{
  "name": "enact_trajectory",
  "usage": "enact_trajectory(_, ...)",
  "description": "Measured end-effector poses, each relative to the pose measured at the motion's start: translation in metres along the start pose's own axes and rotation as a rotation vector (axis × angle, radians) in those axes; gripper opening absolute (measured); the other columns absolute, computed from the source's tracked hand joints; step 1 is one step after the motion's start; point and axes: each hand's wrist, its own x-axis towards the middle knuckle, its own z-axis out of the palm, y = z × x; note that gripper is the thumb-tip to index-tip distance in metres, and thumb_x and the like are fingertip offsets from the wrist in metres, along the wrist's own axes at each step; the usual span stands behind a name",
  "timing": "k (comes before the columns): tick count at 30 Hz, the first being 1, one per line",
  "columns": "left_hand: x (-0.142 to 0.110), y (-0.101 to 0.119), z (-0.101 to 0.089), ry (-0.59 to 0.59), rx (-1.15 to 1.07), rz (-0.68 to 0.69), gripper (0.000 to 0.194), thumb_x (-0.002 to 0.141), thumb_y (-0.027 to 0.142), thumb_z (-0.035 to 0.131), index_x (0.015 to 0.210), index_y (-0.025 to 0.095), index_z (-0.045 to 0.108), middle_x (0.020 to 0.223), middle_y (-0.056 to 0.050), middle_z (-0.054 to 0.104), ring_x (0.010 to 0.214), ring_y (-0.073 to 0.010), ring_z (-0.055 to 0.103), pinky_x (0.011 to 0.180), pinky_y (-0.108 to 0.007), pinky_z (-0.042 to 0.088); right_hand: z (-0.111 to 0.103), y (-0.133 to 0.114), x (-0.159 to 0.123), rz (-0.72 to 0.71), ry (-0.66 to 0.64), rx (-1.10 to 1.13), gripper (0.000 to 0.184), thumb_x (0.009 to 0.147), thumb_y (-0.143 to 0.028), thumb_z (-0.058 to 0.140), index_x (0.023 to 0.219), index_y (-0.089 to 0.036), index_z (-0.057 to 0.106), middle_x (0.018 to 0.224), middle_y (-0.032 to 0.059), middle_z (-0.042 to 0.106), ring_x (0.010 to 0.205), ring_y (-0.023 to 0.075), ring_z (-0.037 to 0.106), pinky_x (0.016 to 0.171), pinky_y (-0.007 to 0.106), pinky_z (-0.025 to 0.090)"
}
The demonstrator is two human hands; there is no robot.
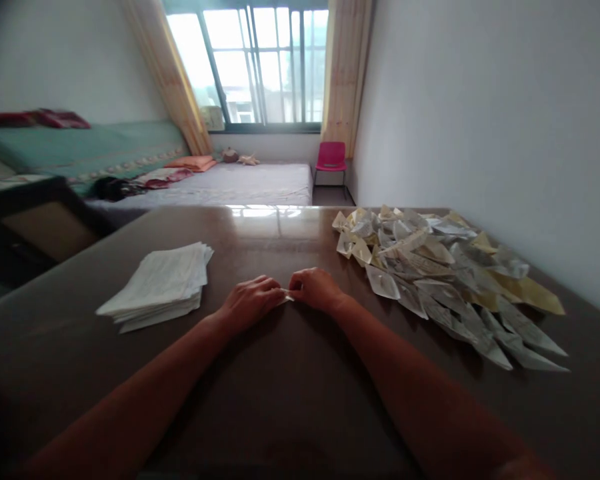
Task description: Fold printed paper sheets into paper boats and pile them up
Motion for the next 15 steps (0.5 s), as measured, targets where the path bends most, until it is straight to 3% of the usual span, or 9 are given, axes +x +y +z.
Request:
enact_trajectory(3,-0.002,0.001,0.001,-0.019,-0.011,-0.042,0.023,0.095,0.032,0.045,0.092,0.026,0.067,0.092,-0.002,0.063,0.085,-0.0156,0.055,0.065,-0.023,0.043,-0.010,-0.002,0.000,-0.095,-0.083,-0.051,0.013,0.078,-0.030,0.064,0.078,-0.022,0.074,0.075,0.0030,0.070,0.064,0.0140,0.059,0.060,0.024,0.035)
enact_trajectory(8,-0.004,0.004,0.002,-0.036,-0.043,-0.098,0.026,0.096,0.033,0.043,0.094,0.026,0.067,0.094,-0.003,0.063,0.087,-0.0158,0.056,0.067,-0.024,0.044,-0.025,-0.002,-0.007,-0.315,-0.229,-0.253,0.020,0.076,-0.023,0.063,0.093,-0.029,0.074,0.093,0.0032,0.068,0.078,0.0162,0.062,0.064,0.025,0.037)
enact_trajectory(11,-0.003,0.004,0.002,-0.038,-0.059,-0.129,0.026,0.095,0.036,0.043,0.093,0.026,0.068,0.093,-0.002,0.064,0.088,-0.0161,0.057,0.068,-0.024,0.044,-0.019,0.003,-0.012,-0.279,-0.181,-0.213,0.016,0.084,-0.034,0.060,0.091,-0.027,0.073,0.093,0.0031,0.067,0.076,0.0150,0.062,0.065,0.025,0.038)
enact_trajectory(15,-0.004,0.003,0.003,-0.026,-0.097,-0.157,0.026,0.095,0.037,0.044,0.099,0.027,0.067,0.095,-0.001,0.064,0.089,-0.0166,0.059,0.071,-0.026,0.046,-0.001,0.014,-0.012,-0.185,-0.057,-0.046,0.024,0.089,-0.037,0.055,0.082,-0.021,0.071,0.088,0.0035,0.066,0.074,0.0141,0.060,0.066,0.024,0.038)
